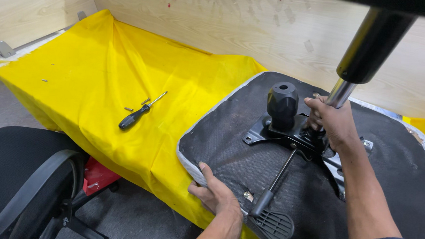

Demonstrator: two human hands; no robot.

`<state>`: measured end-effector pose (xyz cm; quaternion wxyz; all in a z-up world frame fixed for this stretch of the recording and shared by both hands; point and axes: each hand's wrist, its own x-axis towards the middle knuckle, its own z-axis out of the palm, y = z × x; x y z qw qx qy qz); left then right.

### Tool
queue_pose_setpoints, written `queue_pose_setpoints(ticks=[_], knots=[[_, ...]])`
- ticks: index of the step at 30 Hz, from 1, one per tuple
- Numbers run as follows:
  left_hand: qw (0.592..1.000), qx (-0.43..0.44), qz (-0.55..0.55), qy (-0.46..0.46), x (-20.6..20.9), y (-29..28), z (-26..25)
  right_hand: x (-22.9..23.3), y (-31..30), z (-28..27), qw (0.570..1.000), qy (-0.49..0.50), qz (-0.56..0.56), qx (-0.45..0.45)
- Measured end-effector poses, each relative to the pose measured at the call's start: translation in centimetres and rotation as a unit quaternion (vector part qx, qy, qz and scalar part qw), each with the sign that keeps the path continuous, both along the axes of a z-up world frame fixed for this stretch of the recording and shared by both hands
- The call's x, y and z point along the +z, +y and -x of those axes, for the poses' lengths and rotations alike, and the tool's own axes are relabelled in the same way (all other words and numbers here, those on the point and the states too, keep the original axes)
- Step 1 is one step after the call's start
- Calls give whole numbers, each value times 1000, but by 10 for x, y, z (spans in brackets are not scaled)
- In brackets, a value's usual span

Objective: The person uses a screwdriver to tighten screws on the underside of an office chair base, securing the metal mounting plate to the seat cushion. The person then flips the chair upright and continues to tighten additional screws on the base.

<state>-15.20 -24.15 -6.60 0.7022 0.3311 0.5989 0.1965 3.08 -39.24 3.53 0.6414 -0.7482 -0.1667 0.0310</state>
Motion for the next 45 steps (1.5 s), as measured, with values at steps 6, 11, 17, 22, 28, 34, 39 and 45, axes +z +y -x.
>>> queue_pose_setpoints(ticks=[6, 11, 17, 22, 28, 34, 39, 45], knots=[[1000, 23, 0, 7, 1, -4, 6, 17, 15, 6, 999, -19, 33, -3], [998, 56, 2, -2, 0, 0, 10, 22, 29, 9, 999, -29, 29, 12], [999, 34, 5, 38, -2, 3, 19, 14, 41, 10, 1000, -2, 20, 23], [999, 39, -14, 28, -4, 0, 17, 4, 39, -2, 999, -10, 10, 35], [998, 56, -37, -7, -7, 4, 15, -12, 33, -10, 999, -26, 2, 39], [996, 52, -71, -1, -15, 1, 13, -23, 26, -15, 999, -27, -9, 43], [997, 21, -75, 12, -20, 2, 12, -26, 25, -15, 999, -4, -18, 34], [997, -2, -68, -21, -20, 7, 15, -35, 23, -13, 999, -23, -46, -5]])
